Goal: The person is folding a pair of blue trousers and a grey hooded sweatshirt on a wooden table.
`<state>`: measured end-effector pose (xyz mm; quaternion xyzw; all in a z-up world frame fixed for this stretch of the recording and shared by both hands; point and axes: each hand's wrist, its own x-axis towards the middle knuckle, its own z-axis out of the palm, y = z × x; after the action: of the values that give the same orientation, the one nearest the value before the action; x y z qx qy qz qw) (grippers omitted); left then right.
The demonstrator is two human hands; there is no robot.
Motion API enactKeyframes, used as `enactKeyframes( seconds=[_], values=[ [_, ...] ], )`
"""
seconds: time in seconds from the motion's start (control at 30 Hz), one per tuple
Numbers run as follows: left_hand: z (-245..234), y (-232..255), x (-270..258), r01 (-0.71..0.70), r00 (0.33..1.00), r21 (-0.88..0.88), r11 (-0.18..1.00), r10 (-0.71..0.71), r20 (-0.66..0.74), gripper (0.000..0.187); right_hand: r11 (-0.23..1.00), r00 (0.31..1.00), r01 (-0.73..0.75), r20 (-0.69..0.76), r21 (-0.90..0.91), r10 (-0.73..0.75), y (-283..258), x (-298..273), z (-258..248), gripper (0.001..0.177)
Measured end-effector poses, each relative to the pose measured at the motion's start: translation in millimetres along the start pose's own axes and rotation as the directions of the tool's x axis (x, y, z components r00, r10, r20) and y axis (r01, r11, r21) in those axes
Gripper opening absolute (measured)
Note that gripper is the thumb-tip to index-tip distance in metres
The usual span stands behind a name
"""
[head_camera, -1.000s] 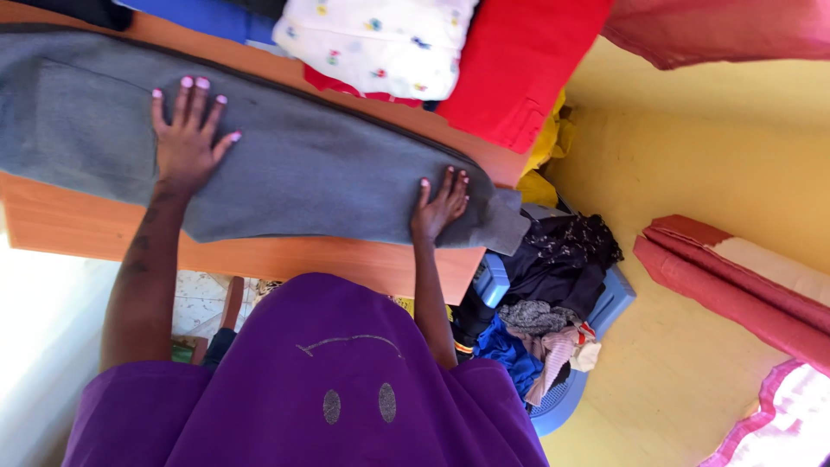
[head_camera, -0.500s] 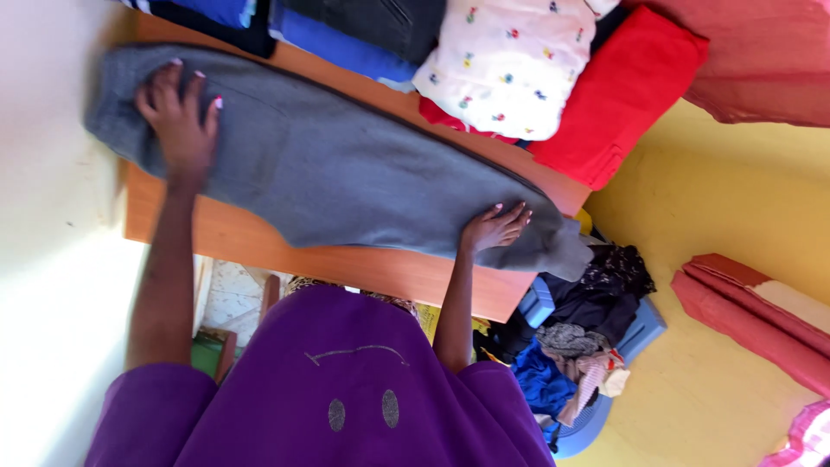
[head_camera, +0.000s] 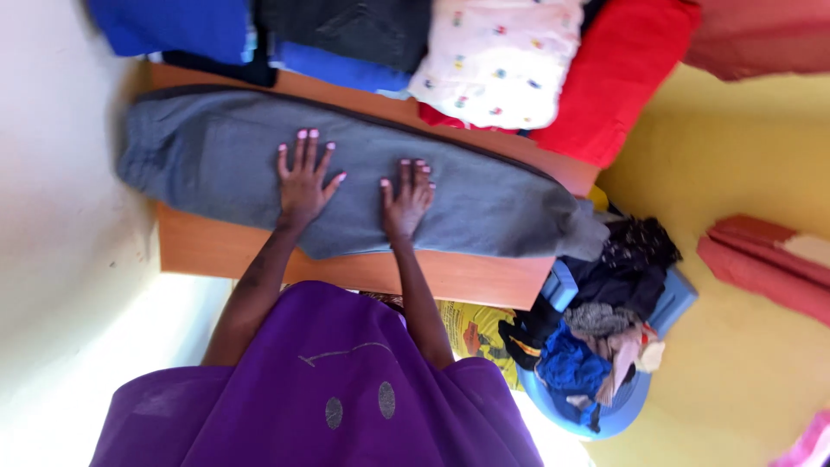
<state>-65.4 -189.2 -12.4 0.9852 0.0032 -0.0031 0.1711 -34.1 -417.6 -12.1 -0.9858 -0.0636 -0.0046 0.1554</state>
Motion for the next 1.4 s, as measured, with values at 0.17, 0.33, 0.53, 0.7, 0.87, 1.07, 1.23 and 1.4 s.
enactKeyframes(
  seconds=[0.17, 0.33, 0.53, 0.7, 0.87, 1.07, 1.23, 1.4],
  values=[
    [8, -4, -3, -0.008, 0.999, 0.035, 0.999, 0.006, 0.054, 0.073, 0.957, 0.953, -0.278, -0.152, -0.08, 0.263, 94, 13, -36, 0.068],
    [5, -1, -2, 0.02, 0.994, 0.015, 1.0, -0.022, 0.109, 0.073, 0.864, 0.847, -0.483, -0.322, -0.139, 0.422, 181, 12, -69, 0.066],
    [-1, 97, 15, 0.271, 0.962, 0.0, 0.963, -0.271, 0.035, 0.07, 0.823, 0.758, -0.567, -0.403, -0.021, 0.512, 250, 7, -113, 0.074],
    [83, 303, 15, 0.021, 0.999, -0.225, 0.974, -0.03, -0.038, 0.088, 0.853, 0.68, -0.475, -0.524, 0.217, 0.513, 257, -17, -148, 0.067],
    [113, 450, 50, -0.266, 0.96, -0.163, 0.95, 0.276, 0.041, 0.081, 0.874, 0.64, -0.345, -0.596, 0.342, 0.485, 361, -35, -164, 0.082],
    [155, 500, 82, -0.225, 0.97, -0.164, 0.961, 0.237, 0.059, 0.079, 0.17, 0.71, -0.444, 0.229, 0.88, 0.666, 460, -43, -152, 0.069],
    [168, 494, 82, -0.241, 0.963, -0.11, 0.964, 0.252, 0.097, 0.079, 0.035, 0.764, -0.41, 0.322, 0.911, 0.559, 455, -26, -154, 0.045],
    [153, 491, 85, -0.197, 0.969, -0.255, 0.947, 0.228, 0.095, 0.076, 0.28, 0.745, -0.274, 0.019, 0.92, 0.667, 432, -22, -152, 0.038]
  ],
)
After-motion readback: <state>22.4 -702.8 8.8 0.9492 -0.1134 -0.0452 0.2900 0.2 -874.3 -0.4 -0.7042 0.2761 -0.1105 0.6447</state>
